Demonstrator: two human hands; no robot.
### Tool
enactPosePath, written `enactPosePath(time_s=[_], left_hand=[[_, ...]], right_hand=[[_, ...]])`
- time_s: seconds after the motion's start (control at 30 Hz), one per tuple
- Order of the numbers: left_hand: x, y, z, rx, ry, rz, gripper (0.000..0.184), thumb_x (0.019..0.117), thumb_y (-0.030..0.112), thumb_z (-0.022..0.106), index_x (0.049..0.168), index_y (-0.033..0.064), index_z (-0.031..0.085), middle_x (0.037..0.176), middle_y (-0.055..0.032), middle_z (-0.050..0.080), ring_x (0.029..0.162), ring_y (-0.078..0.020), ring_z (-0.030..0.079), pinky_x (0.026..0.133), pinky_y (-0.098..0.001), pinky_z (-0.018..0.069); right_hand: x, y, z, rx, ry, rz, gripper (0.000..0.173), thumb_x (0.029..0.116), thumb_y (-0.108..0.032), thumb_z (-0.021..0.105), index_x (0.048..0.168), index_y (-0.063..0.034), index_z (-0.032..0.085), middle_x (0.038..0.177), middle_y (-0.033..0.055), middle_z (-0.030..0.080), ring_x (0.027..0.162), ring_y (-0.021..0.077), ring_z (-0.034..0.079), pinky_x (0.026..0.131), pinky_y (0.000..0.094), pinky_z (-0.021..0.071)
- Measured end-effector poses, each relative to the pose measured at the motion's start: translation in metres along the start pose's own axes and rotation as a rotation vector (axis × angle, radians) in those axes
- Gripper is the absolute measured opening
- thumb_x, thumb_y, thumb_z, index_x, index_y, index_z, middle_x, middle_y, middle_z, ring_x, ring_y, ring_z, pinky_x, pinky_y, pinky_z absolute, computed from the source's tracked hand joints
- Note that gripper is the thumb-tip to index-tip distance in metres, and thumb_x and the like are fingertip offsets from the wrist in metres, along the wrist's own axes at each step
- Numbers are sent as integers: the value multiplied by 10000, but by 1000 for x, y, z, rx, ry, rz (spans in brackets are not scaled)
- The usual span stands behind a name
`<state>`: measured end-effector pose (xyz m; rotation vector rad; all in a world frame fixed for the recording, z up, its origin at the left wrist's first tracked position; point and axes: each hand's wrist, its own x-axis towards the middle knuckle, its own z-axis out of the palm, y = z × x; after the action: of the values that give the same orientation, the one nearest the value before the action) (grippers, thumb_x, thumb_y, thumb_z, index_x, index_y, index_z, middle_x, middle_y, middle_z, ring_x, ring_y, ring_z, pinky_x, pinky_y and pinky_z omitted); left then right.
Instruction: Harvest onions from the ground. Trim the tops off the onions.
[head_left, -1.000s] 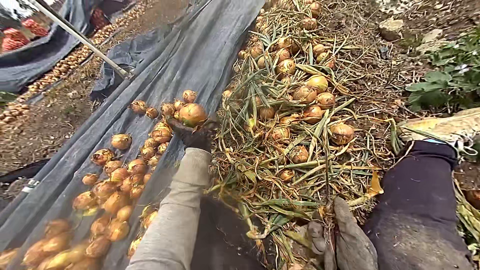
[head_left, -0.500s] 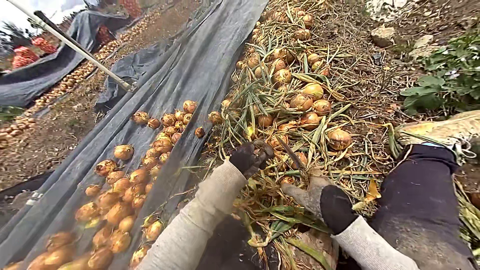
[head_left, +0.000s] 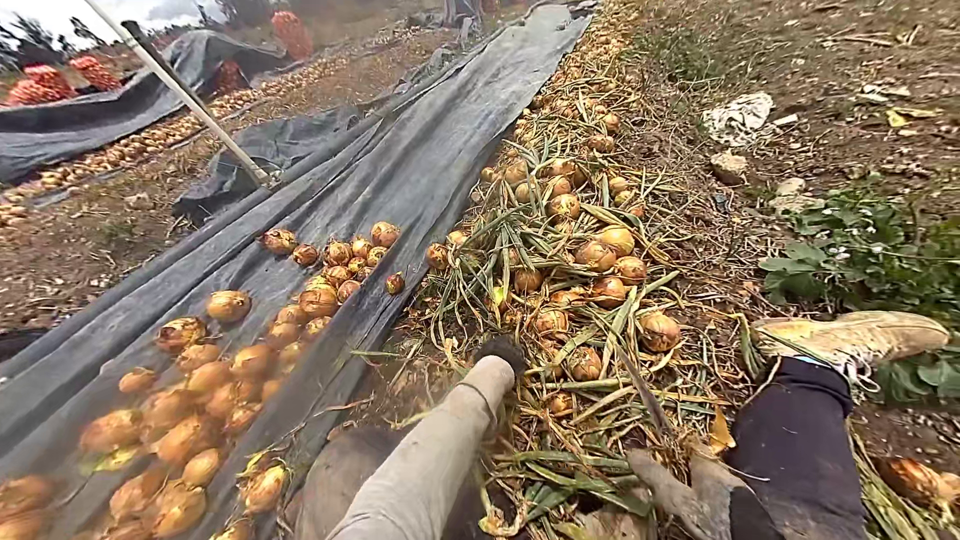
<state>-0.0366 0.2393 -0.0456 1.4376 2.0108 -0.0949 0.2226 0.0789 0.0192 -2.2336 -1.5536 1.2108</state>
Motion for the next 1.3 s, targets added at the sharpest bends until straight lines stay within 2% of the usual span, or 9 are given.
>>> enactPosePath(time_s=[0.2, 0.3, 0.4, 0.53, 0.6, 0.73, 1.03, 1.13, 1.3], left_hand=[[-109, 18, -37, 9, -70, 407, 354, 1082, 248, 483, 1314, 30, 638, 1292, -199, 656, 1244, -329, 611, 1084, -520, 456], [-158, 11, -19, 62, -125, 649, 384, 1054, 285, 506, 1255, 6, 677, 1251, -214, 678, 1234, -351, 616, 1092, -523, 441], [-179, -17, -9, -30, -153, 836, 339, 1030, 325, 548, 1115, 49, 725, 1094, -166, 718, 1091, -313, 673, 996, -522, 500], [-169, -63, -13, -704, 180, 509, 460, 774, 170, 850, 1185, 38, 690, 1050, -60, 723, 906, -117, 689, 824, -307, 592], [-162, -60, -23, -728, 18, 346, 775, 750, 84, 866, 1440, 111, 513, 1240, -89, 635, 978, -182, 649, 790, -350, 571], [-167, -26, -18, -572, -426, 363, 681, 838, 77, 804, 1442, 86, 491, 1196, -109, 671, 1012, -157, 672, 884, -329, 571], [-151, -21, 9, 282, -46, 313, 629, 880, 300, 769, 1414, 51, 548, 1405, -201, 565, 1288, -382, 560, 1022, -576, 486], [-126, -48, -12, -34, 53, -2, 601, 937, 286, 752, 1430, 28, 526, 1369, -241, 605, 1268, -407, 588, 1052, -603, 466], [-148, -49, -5, -1361, 133, 3, 227, 1005, 274, 612, 1144, 99, 649, 960, -58, 678, 823, -158, 668, 708, -335, 585]], right_hand=[[64, -80, 34, -309, -14, -72, 1039, 823, -685, 690, 1542, -18, 347, 1486, 242, 485, 1352, 385, 513, 1071, 572, 452], [116, -70, 131, -301, 413, -429, 623, 988, -545, 497, 1276, -16, 660, 1183, 246, 687, 1100, 393, 667, 957, 589, 499], [106, -94, 110, -58, -106, -419, 553, 1037, -509, 490, 1341, -70, 635, 1294, 166, 660, 1229, 266, 617, 1079, 468, 458], [78, -76, 97, 531, -162, -372, 421, 1071, -416, 480, 1019, -53, 688, 759, 41, 650, 648, 83, 623, 605, 282, 553], [60, -81, 78, 601, -167, -338, 444, 1072, -449, 440, 977, -81, 669, 710, 5, 604, 620, 70, 588, 588, 284, 528], [40, -79, 64, 603, -146, -374, 464, 1044, -503, 486, 987, -93, 696, 770, 45, 667, 687, 132, 655, 637, 349, 575], [-8, -54, 74, 621, -535, -134, 412, 1070, -445, 480, 903, -96, 621, 569, -2, 513, 414, 96, 477, 410, 254, 446], [-66, -65, 63, 786, -696, -273, 222, 1018, -283, 528, 889, -133, 629, 609, -82, 546, 476, 22, 505, 470, 208, 466], [5, -47, 63, 700, -171, -533, 386, 786, -348, 821, 1058, -98, 710, 879, -20, 721, 813, 55, 691, 763, 275, 600]])
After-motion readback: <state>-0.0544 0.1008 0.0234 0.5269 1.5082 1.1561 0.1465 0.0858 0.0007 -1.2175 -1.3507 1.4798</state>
